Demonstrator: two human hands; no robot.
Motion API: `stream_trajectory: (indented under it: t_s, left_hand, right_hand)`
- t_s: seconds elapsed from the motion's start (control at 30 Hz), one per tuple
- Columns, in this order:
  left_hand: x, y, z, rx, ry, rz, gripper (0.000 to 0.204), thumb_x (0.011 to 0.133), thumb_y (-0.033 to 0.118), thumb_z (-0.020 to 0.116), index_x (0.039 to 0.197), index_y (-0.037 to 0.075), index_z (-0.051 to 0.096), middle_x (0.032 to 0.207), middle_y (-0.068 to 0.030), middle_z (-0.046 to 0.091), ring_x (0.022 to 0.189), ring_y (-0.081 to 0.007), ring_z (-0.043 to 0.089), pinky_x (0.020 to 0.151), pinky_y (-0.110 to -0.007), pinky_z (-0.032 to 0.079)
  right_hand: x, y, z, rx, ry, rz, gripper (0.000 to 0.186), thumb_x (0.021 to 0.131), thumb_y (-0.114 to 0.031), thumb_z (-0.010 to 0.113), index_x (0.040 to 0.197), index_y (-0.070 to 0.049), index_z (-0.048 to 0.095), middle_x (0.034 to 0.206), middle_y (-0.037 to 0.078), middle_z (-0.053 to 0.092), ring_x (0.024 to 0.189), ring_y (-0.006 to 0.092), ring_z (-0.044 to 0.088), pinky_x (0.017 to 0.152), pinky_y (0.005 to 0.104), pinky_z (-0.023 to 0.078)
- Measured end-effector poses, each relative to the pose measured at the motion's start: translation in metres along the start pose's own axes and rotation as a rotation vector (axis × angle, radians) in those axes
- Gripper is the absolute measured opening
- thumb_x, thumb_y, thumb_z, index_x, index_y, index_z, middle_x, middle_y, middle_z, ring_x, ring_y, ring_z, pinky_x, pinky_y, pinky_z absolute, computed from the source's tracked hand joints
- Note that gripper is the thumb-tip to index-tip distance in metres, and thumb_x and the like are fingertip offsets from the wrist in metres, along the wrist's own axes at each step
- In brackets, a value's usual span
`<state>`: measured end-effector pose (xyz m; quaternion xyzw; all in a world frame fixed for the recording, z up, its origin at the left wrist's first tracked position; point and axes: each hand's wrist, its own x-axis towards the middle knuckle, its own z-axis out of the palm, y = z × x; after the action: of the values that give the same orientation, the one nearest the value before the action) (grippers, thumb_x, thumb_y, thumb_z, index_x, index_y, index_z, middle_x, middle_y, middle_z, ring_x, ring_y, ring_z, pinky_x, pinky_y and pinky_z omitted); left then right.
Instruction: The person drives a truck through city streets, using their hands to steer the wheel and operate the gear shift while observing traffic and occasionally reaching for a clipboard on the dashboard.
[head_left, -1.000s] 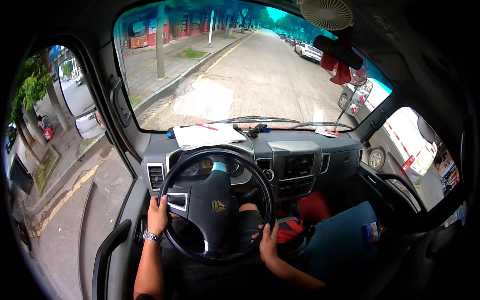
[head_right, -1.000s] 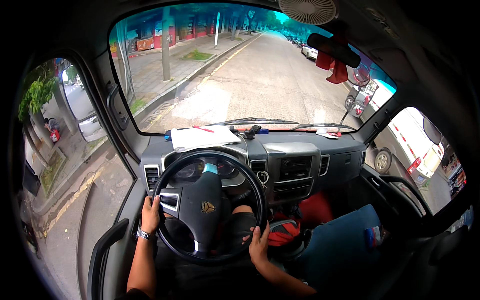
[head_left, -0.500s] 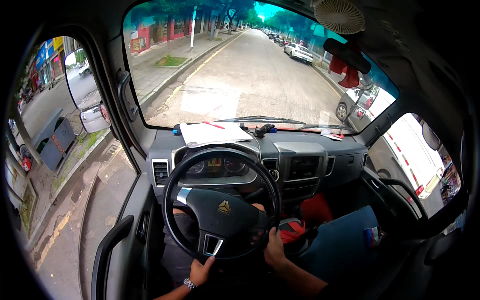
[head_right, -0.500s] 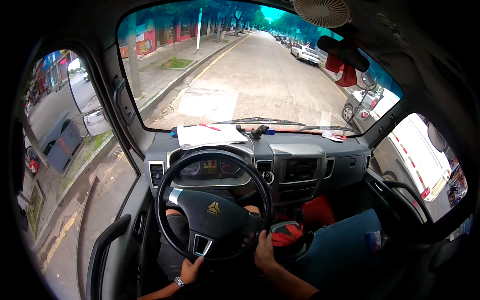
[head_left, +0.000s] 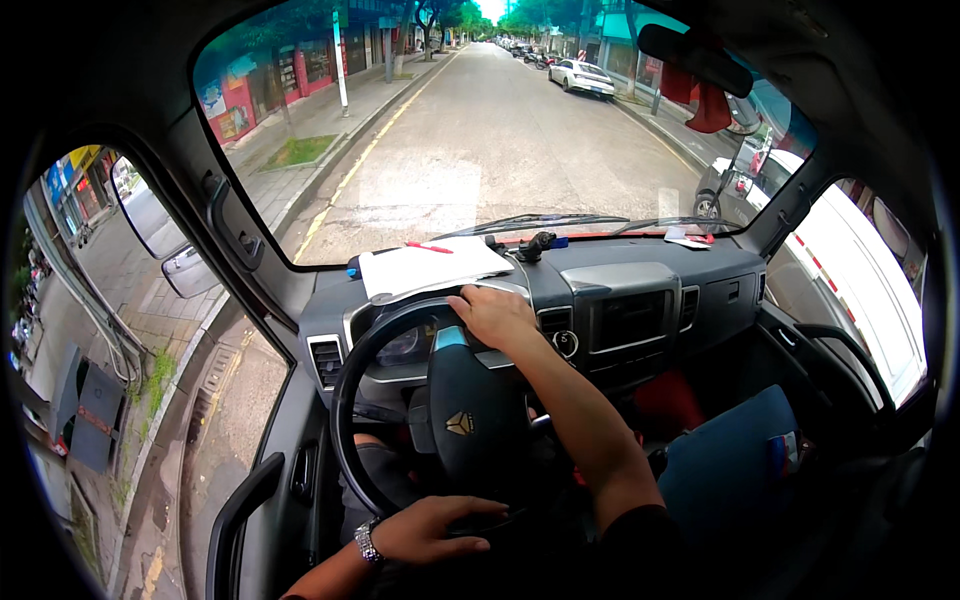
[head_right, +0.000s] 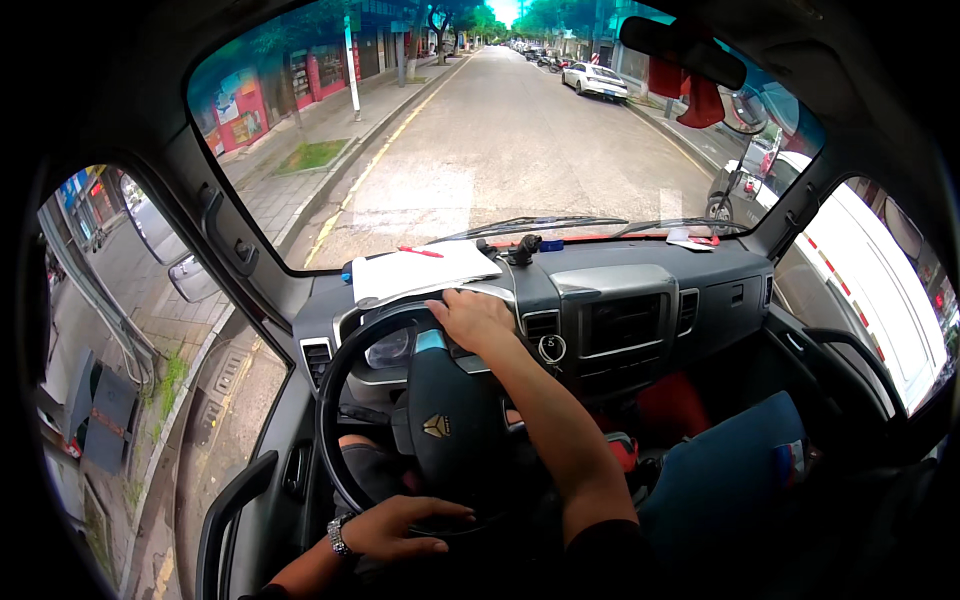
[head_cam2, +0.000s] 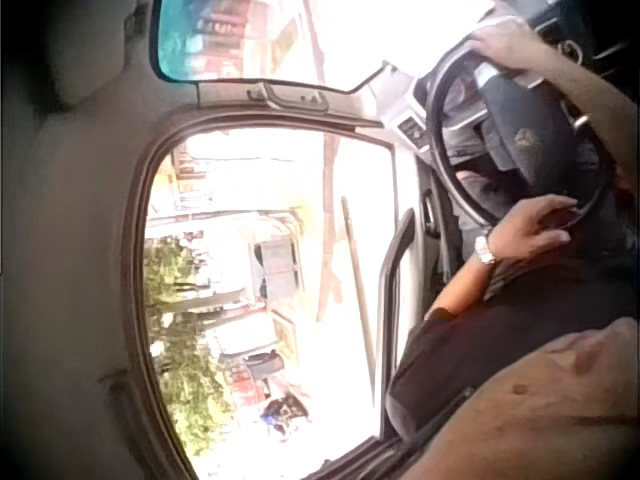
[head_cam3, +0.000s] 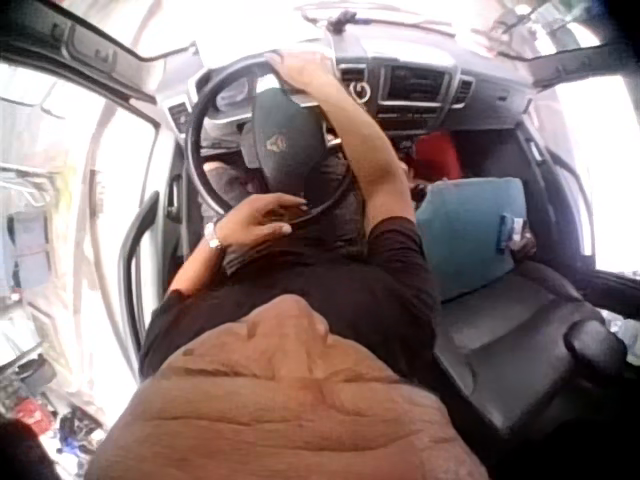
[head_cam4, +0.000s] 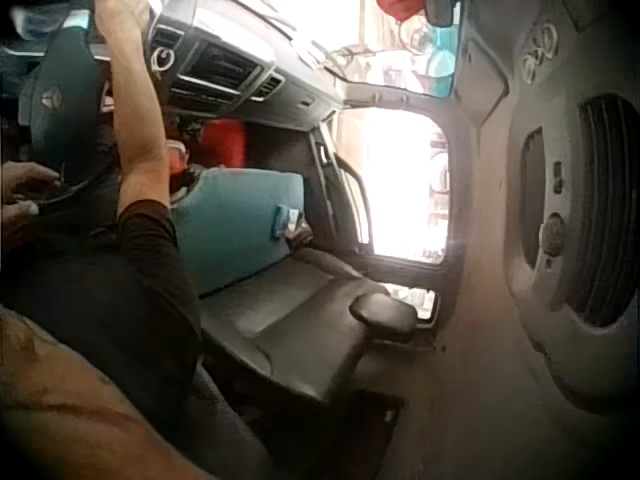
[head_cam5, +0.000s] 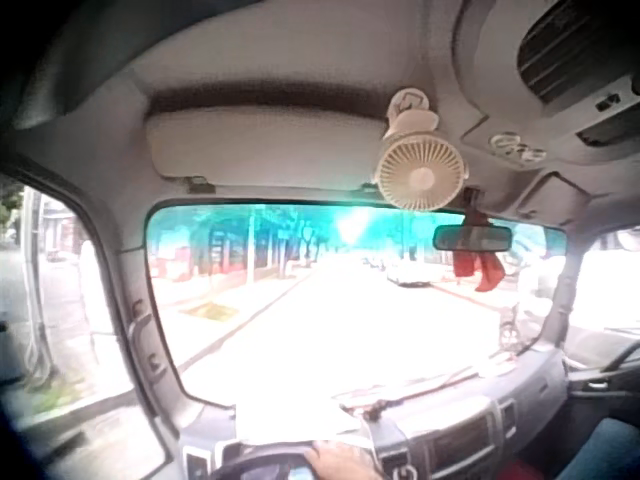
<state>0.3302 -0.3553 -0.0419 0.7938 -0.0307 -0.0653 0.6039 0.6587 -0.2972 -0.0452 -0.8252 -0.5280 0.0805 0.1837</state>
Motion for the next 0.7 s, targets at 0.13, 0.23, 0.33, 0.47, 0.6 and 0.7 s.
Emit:
stream_trajectory:
  t_s: [0.13,0.23,0.33,0.47,0.6,0.7]
  left_hand:
    - [-0.009,-0.001,-0.020,0.147,0.234,0.145,0.053,0.096,0.026,0.079,0.143,0.007,0.064,0.129,-0.0119,0.073,0.111,-0.0249,0.073,0.093,-0.036,0.058]
    - [-0.009,0.002,-0.021,-0.033,0.433,0.333,0.044,0.095,0.017,0.080,0.135,0.001,0.068,0.121,-0.0125,0.076,0.110,-0.0243,0.074,0.092,-0.034,0.058]
    - [-0.004,-0.004,-0.043,0.110,0.528,0.480,0.039,0.095,0.011,0.078,0.131,0.000,0.069,0.121,-0.0131,0.076,0.110,-0.0247,0.075,0.097,-0.035,0.057]
    - [0.033,0.008,-0.091,0.378,0.721,0.396,0.027,0.095,0.011,0.079,0.120,0.002,0.074,0.113,-0.0133,0.078,0.105,-0.0234,0.075,0.092,-0.034,0.057]
    - [0.038,-0.045,-0.168,0.818,1.001,0.035,0.042,0.098,0.033,0.075,0.126,0.002,0.071,0.114,-0.0194,0.075,0.107,-0.0358,0.073,0.095,-0.043,0.056]
    - [0.022,-0.107,-0.206,0.962,0.992,-0.205,0.058,0.100,0.048,0.070,0.133,0.001,0.066,0.116,-0.0231,0.075,0.110,-0.0410,0.071,0.098,-0.047,0.054]
  right_hand:
    - [0.044,-0.090,0.069,-0.160,0.170,-0.335,0.052,0.109,-0.046,0.045,0.099,-0.010,0.081,0.103,0.014,0.078,0.106,0.0335,0.072,0.095,0.0474,0.052]
    - [0.012,-0.149,0.097,-0.173,0.108,-0.573,0.048,0.106,-0.045,0.051,0.094,-0.010,0.082,0.097,0.010,0.077,0.101,0.0297,0.068,0.099,0.0465,0.044]
    - [-0.031,-0.178,0.138,-0.081,0.302,-0.857,0.043,0.101,-0.044,0.059,0.087,-0.009,0.079,0.091,0.009,0.072,0.102,0.0279,0.062,0.100,0.0448,0.041]
    - [-0.078,-0.184,0.211,0.158,0.288,-0.918,0.037,0.093,-0.040,0.066,0.104,-0.006,0.076,0.108,0.012,0.070,0.120,0.0323,0.059,0.117,0.0479,0.036]
    - [-0.171,-0.179,0.224,0.110,0.236,-1.097,0.039,0.092,-0.033,0.065,0.112,-0.001,0.075,0.125,0.019,0.070,0.143,0.0338,0.050,0.132,0.0472,0.024]
    - [-0.231,-0.153,0.205,-0.142,-0.083,-1.132,0.038,0.096,-0.029,0.064,0.120,0.000,0.072,0.145,0.019,0.062,0.153,0.0317,0.042,0.135,0.0479,0.018]
